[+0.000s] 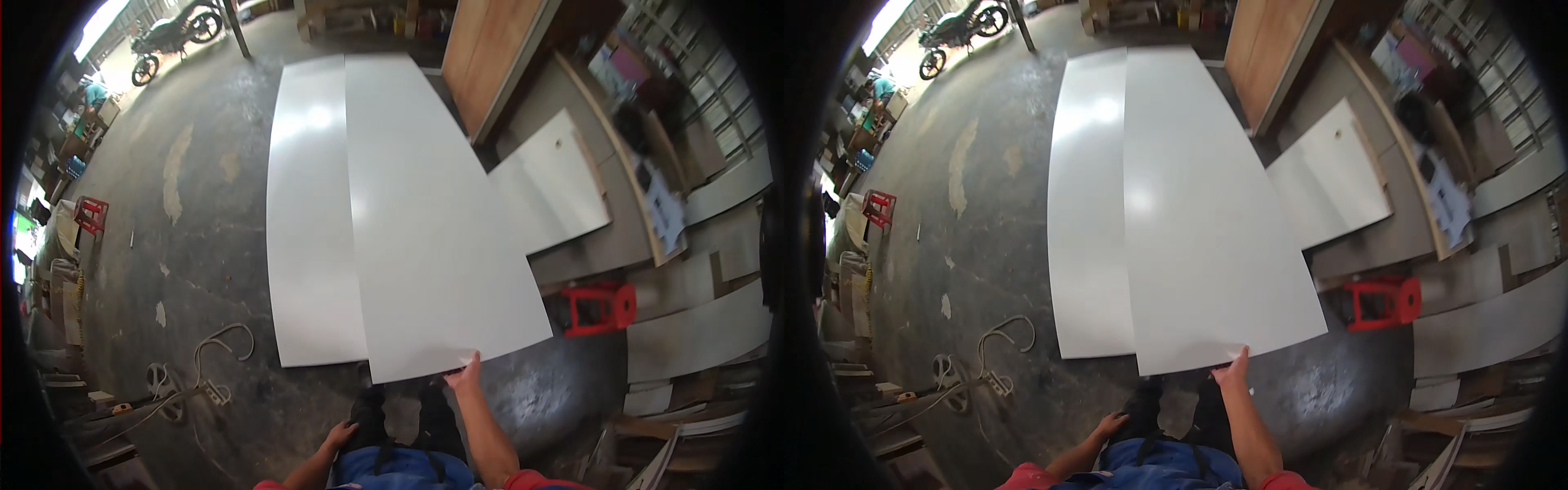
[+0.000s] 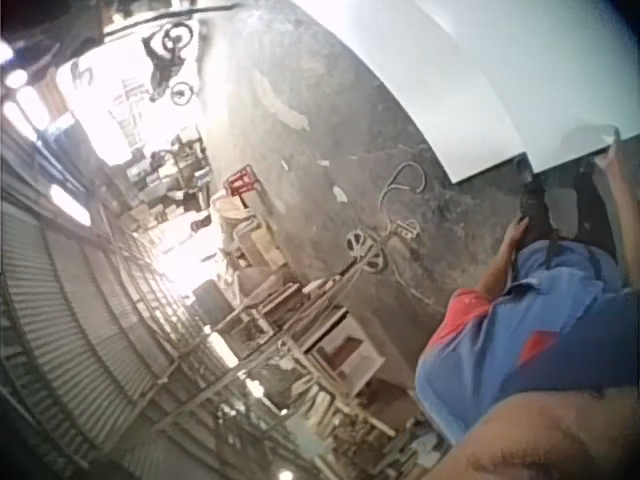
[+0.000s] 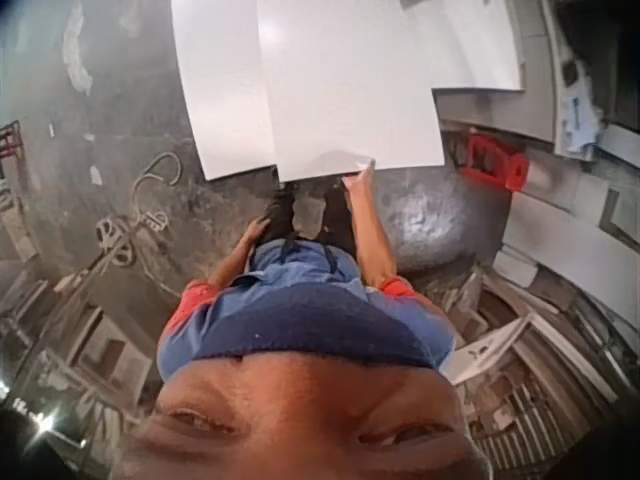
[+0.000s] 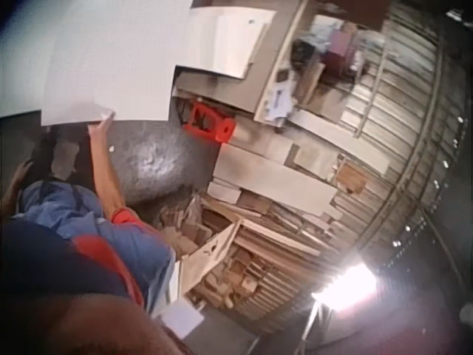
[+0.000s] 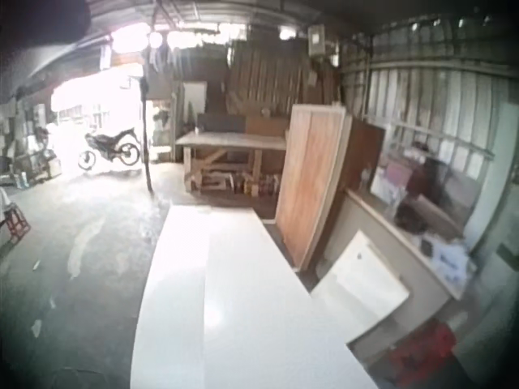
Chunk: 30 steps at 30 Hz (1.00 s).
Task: The person uses a tape measure to mark distances on wood panels, adjusts a long guide board, and then hammers nails into the board.
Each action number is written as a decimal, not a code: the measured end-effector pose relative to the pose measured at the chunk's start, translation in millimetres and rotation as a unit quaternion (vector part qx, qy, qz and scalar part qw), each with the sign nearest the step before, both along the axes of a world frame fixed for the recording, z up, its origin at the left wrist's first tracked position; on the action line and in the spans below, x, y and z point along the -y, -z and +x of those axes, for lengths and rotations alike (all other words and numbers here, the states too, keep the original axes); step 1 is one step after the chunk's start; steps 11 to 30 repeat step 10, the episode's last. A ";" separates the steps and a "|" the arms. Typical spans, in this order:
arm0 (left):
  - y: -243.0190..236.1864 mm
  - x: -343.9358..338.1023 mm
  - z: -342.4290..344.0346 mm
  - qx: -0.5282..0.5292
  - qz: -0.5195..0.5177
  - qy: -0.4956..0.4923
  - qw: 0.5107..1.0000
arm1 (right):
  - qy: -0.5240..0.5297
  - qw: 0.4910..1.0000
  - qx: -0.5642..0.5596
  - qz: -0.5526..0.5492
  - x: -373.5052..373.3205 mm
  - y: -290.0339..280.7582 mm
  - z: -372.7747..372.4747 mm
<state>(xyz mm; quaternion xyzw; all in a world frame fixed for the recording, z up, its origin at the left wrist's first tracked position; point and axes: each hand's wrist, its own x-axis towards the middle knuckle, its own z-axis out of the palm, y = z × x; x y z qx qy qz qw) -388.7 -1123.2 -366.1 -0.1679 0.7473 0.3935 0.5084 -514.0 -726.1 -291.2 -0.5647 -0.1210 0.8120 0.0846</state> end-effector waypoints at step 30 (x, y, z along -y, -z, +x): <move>-122.1 -13.2 -161.0 -0.363 0.019 -0.161 0.918 | -0.127 0.913 -0.259 0.288 -29.4 -296.9 -99.7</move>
